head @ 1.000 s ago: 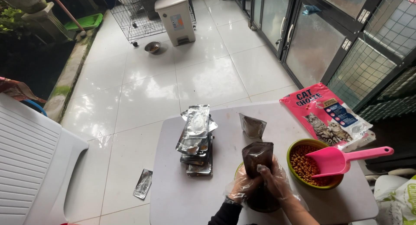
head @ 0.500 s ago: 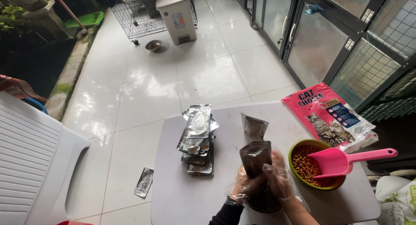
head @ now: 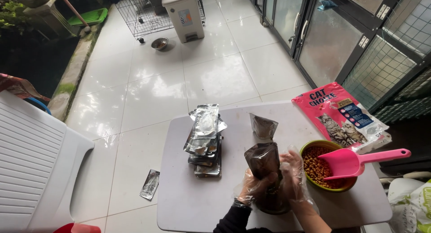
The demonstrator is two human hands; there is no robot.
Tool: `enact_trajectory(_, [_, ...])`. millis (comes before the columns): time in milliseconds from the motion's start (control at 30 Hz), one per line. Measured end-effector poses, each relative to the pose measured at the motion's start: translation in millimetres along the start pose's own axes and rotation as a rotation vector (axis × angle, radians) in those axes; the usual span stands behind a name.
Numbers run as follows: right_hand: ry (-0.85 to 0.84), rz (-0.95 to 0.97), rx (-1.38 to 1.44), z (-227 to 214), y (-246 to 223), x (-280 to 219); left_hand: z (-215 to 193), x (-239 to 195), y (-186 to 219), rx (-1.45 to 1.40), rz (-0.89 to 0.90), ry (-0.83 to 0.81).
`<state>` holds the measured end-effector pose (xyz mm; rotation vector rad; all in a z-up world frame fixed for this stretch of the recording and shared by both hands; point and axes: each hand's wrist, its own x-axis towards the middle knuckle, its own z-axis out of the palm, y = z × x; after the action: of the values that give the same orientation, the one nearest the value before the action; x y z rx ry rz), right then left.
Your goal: Filling small plastic pouches with dry cat food from a bowl and sealing them.
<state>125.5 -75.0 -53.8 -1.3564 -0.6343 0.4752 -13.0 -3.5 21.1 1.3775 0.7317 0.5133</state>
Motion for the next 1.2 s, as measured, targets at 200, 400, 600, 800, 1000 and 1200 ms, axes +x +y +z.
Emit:
enact_trajectory(200, [-0.133, 0.325, -0.418, -3.5, -16.6, 2.3, 4.3, 13.0, -0.7, 0.316, -0.023, -0.157])
enact_trajectory(400, [-0.237, -0.095, -0.356, -1.9, -22.0, 6.5, 3.5, 6.1, 3.0, 0.124, -0.172, 0.021])
enact_trajectory(600, [0.016, -0.170, 0.016, -3.3, 8.7, 5.8, 3.4, 12.8, -17.5, -0.128, 0.100, -0.022])
enact_trajectory(800, [-0.172, 0.315, -0.268, 4.4, -44.9, 8.2, 4.4, 12.1, 1.3, 0.183, 0.014, -0.015])
enact_trajectory(1000, [0.028, -0.114, 0.044, 0.1, -7.9, 13.1, 0.3, 21.3, -26.7, 0.017, -0.009, 0.026])
enact_trajectory(1200, [-0.152, 0.532, -0.428, 11.6, -51.8, 4.5, -4.3, 5.8, 41.5, 0.340, -0.182, -0.217])
